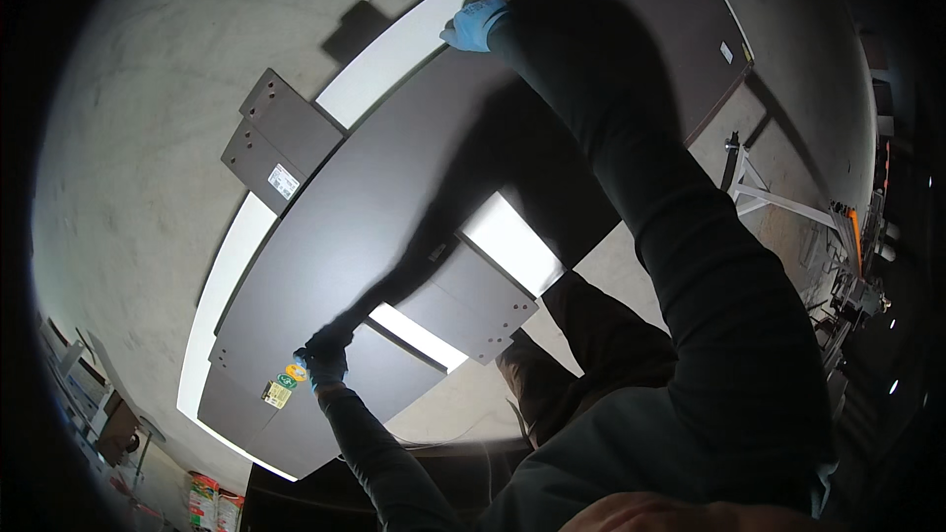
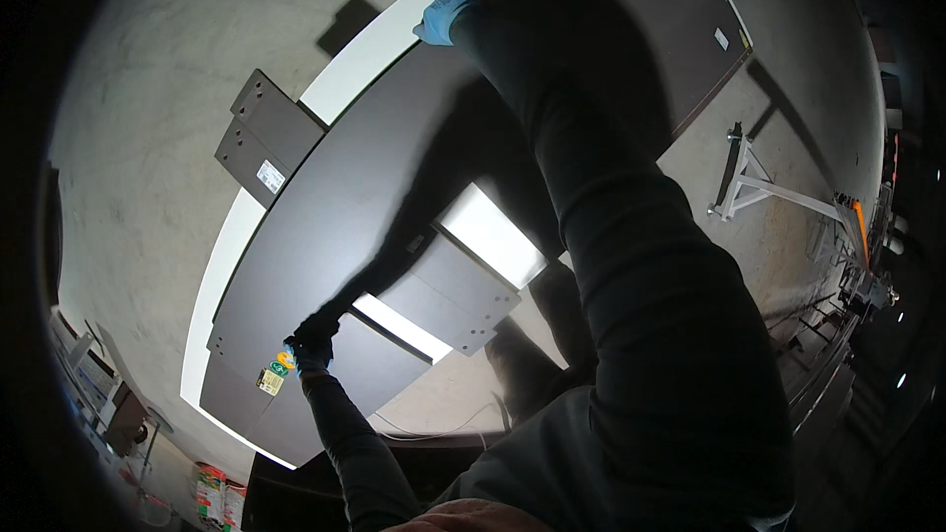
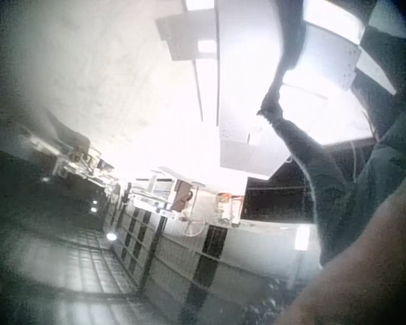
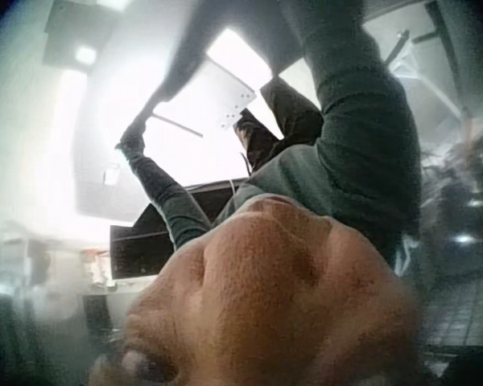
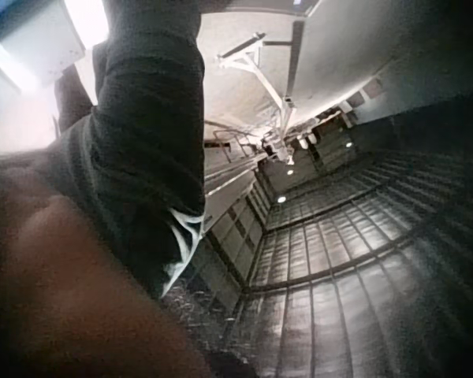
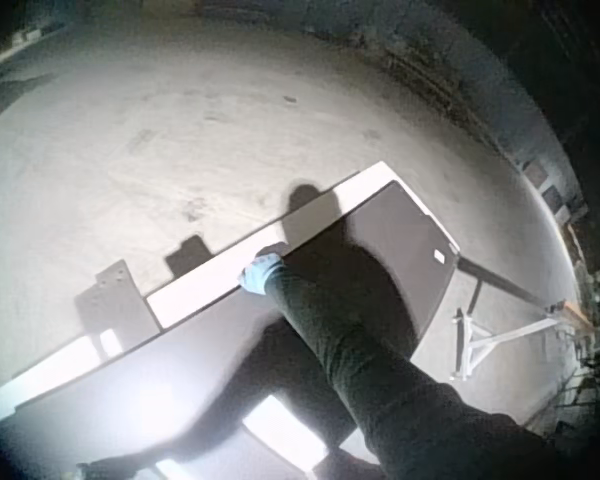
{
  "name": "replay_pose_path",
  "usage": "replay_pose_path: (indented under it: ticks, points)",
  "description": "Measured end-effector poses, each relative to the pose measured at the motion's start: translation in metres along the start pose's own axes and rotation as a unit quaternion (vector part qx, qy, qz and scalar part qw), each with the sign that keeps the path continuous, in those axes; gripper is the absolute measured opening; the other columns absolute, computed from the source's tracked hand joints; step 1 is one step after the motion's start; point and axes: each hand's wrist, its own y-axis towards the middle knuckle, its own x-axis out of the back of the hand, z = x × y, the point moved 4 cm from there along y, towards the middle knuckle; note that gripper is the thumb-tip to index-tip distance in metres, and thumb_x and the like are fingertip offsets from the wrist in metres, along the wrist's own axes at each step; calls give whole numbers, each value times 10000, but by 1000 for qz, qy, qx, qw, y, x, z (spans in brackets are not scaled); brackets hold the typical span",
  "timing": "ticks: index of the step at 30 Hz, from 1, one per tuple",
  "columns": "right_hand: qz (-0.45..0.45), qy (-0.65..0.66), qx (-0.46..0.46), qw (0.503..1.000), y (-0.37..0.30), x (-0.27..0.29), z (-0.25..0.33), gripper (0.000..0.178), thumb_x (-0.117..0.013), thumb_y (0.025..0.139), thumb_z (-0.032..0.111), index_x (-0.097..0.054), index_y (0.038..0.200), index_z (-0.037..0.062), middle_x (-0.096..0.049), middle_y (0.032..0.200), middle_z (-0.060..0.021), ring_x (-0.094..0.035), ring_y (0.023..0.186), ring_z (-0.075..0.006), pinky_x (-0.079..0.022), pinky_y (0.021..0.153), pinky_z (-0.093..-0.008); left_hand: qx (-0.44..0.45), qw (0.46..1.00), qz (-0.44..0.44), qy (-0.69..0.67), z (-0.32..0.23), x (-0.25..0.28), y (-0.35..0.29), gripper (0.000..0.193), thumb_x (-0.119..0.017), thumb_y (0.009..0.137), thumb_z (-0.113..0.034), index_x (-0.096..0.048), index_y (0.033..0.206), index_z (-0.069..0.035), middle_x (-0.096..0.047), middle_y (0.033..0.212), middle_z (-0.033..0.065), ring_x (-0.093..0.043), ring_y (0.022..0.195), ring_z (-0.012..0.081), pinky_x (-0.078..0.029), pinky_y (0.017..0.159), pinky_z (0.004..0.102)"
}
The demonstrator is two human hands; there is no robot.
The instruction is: The person repeatedly picks up dark wood panels from a stack, carries them to a machine, and places them on the machine's conveyor. They then return to the stack and repeat the process. The person wears blue gloves throughout.
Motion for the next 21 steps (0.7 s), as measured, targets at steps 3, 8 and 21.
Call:
replay_pose_path:
  ticks: [3, 8, 21]
  points:
    - [-13, -20, -33, 999, -5, 8, -8, 469, -400, 1044, 448, -737, 1241, 189, -726, 1248, -124, -678, 1155, -353, -518, 967, -508, 11, 989, 10, -150, -15, 23, 9, 142, -686, 916, -365, -731, 949, -234, -736, 935, 65, -720, 894, 307, -436, 728, 516]
    - [-208, -91, 151, 962, -29, 91, 24, 318, -460, 1046, 294, -725, 1172, 169, -754, 1081, -106, -723, 1015, -327, -540, 849, -494, 13, 998, 35, -43, -24, 25, 10, 83, -680, 920, -330, -723, 938, -261, -736, 975, 30, -734, 926, 274, -460, 686, 506]
    - [-145, 202, 135, 959, -317, -50, 70, 327, -565, 1011, 367, -703, 1162, 112, -739, 1025, -133, -705, 993, -345, -541, 896, -465, -55, 989, -30, -133, -31, 60, 18, 253, -689, 925, -332, -720, 1094, -146, -723, 1057, 151, -711, 997, 335, -537, 768, 461]
